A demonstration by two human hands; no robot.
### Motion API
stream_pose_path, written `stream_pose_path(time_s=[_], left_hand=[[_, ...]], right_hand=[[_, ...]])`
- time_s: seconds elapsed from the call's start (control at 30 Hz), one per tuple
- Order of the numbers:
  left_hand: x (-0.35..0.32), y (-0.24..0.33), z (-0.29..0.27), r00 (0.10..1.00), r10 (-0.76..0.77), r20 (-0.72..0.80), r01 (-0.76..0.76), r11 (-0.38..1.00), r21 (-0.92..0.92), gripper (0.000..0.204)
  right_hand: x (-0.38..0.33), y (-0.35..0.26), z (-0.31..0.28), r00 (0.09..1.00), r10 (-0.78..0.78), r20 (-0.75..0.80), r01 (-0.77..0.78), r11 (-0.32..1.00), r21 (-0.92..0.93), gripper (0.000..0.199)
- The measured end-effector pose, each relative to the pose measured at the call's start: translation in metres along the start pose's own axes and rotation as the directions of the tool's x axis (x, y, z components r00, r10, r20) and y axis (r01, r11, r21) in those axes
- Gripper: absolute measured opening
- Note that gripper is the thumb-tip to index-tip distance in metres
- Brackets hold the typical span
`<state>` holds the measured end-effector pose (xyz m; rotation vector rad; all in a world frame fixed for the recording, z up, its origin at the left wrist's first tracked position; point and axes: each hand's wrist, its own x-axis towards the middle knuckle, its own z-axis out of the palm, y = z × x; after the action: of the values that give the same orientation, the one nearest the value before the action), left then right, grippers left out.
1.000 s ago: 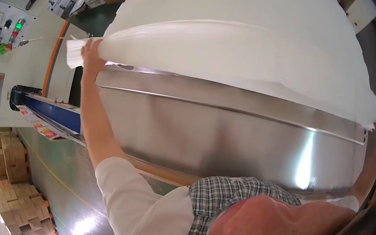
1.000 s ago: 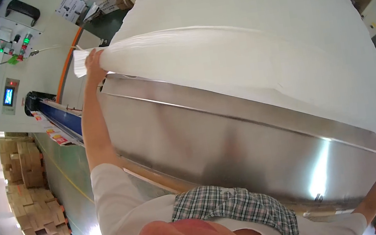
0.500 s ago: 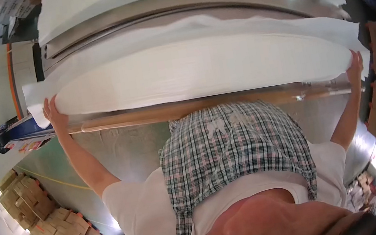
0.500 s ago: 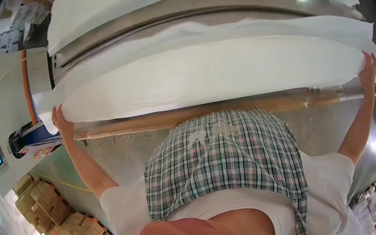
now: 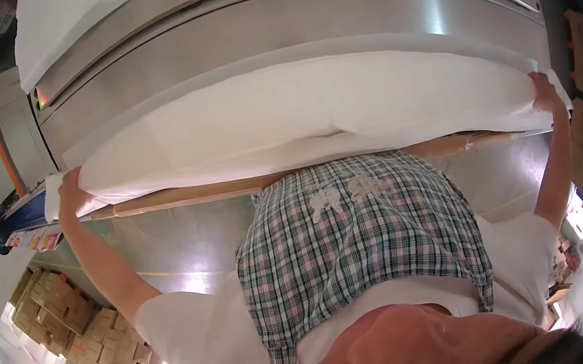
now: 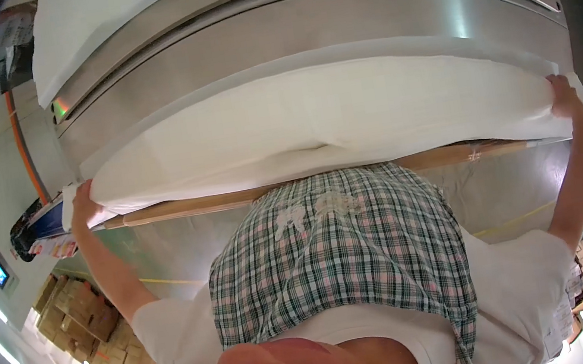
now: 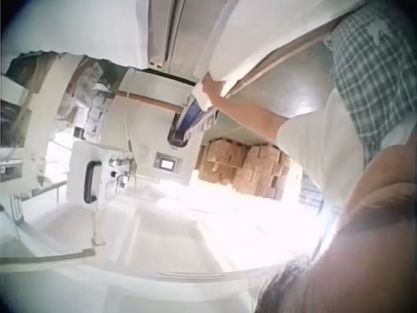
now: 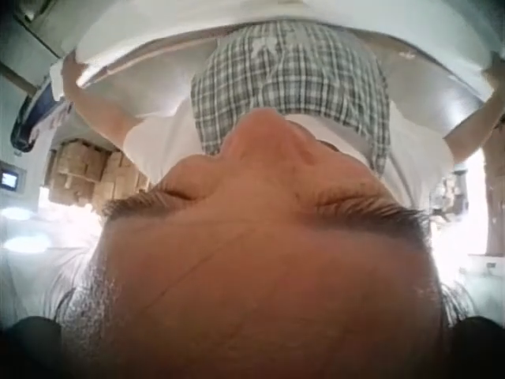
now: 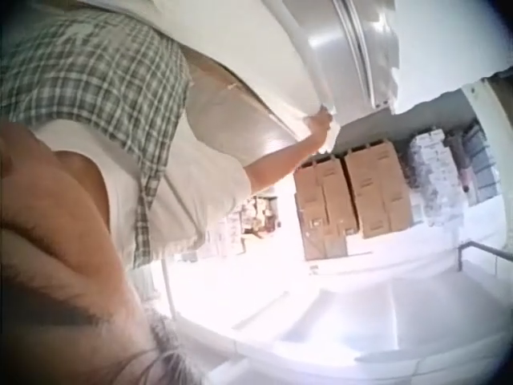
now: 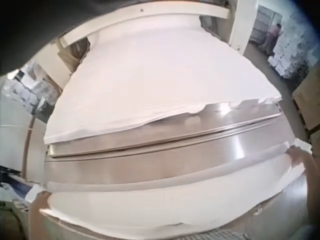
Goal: Taking large stacks of white paper from a pile and arranging them on a metal sorting or machine surface.
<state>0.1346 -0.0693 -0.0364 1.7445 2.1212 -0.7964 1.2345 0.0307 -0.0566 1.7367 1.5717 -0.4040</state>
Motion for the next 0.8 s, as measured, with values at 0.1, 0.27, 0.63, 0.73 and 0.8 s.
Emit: stream_pose_path(time_s=[0.1,0.27,0.63,0.73,0.8], left_hand=[[0.063,0.023,-0.041,0.933,0.052,0.355,-0.05,0.999,-0.016,0.068],[0.133,0.082,-0.05,0.912,-0.078,0.402,0.12,0.99,-0.079,0.054],[-0.029,0.214,-0.05,0.734,-0.129,-0.667,-0.386,0.729,-0.566,0.019],[-0.061,0.256,-0.037,0.703,0.093,-0.705,-0.544,0.709,-0.448,0.024],[-0.067,0.253,-0.033,0.651,0.143,-0.746,-0.6,0.698,-0.39,0.024]], right_hand=[[0.035,-0.055,-0.073,0.963,0.056,0.262,-0.02,0.99,-0.139,0.077],[0.125,0.019,-0.05,0.906,-0.061,0.419,0.158,0.967,-0.202,0.039],[0.036,-0.129,-0.09,0.811,-0.062,-0.582,0.527,0.51,0.68,0.021],[-0.024,-0.306,-0.133,0.702,-0.319,-0.636,0.712,0.295,0.638,0.017],[-0.069,-0.419,-0.165,0.556,-0.473,-0.683,0.83,0.281,0.481,0.022]])
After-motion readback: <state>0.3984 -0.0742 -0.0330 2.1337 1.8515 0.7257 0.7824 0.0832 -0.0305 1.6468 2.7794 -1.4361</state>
